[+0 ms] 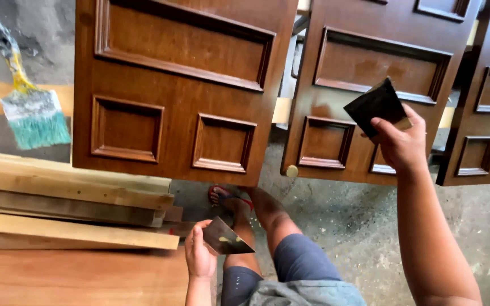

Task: Applying wood putty to imperfections on wooden doors and smoothing it with a scraper to prepare for finishing.

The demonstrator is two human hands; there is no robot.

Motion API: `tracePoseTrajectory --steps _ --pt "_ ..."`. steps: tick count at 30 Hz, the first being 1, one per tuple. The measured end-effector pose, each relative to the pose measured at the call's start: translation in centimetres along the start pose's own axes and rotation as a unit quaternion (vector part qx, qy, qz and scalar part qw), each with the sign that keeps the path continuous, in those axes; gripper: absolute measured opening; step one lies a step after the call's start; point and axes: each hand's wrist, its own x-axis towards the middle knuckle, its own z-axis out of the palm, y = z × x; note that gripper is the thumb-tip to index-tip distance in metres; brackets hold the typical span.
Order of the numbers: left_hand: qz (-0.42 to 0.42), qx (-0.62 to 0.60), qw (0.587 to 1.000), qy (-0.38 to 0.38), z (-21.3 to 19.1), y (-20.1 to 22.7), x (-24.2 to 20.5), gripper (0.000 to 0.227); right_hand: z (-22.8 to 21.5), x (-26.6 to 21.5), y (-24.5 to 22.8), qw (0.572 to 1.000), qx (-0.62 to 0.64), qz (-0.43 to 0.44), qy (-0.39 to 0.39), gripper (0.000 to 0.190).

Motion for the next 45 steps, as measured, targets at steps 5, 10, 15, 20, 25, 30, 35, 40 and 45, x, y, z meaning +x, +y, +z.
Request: tracePoseTrajectory --steps 5,10,15,20,25,30,35,40,45 --pt "-0.052 -0.014 0.998 0.025 3.7 3.6 1.2 0.062 0.1 2.1 -1.6 0.997 -0.077 -0.002 -0.007 0.025" --pt "-0.006 -0.022 0.999 0.028 7.8 4.8 3.5 0.052 -0.3 4.5 -3.7 0.996 -0.089 0.008 0.018 0.021" --pt "0.038 0.044 0.998 0.026 11.7 7.0 3.8 0.052 -1.9 6.1 -5.6 0.996 -0.090 0.017 0.012 0.021" --pt "0.025 0.032 0.997 0.062 14.0 8.0 4.3 0.057 -2.5 7.2 -5.6 0.997 -0.081 0.010 0.011 0.021" --pt "-0.003 0.008 0.997 0.078 13.0 8.1 4.8 0.055 -1.0 7.1 -4.9 0.995 -0.095 0.030 0.014 0.023" --pt "0.002 -0.020 0.997 0.071 11.4 8.2 5.2 0.044 0.4 7.2 -3.5 0.993 -0.116 0.027 0.006 0.022" --pt "0.023 -0.035 0.999 0.016 10.1 10.2 5.5 0.041 4.0 7.3 -3.2 0.997 -0.073 0.022 -0.001 0.023" --pt "0.022 -0.015 0.999 0.036 6.2 11.0 6.0 0.032 10.2 6.3 -4.9 0.996 -0.083 0.001 -0.044 0.020" --pt "0.035 -0.003 0.998 0.051 2.2 12.9 6.2 0.033 14.2 7.9 -5.6 0.989 -0.137 -0.027 -0.058 0.025"
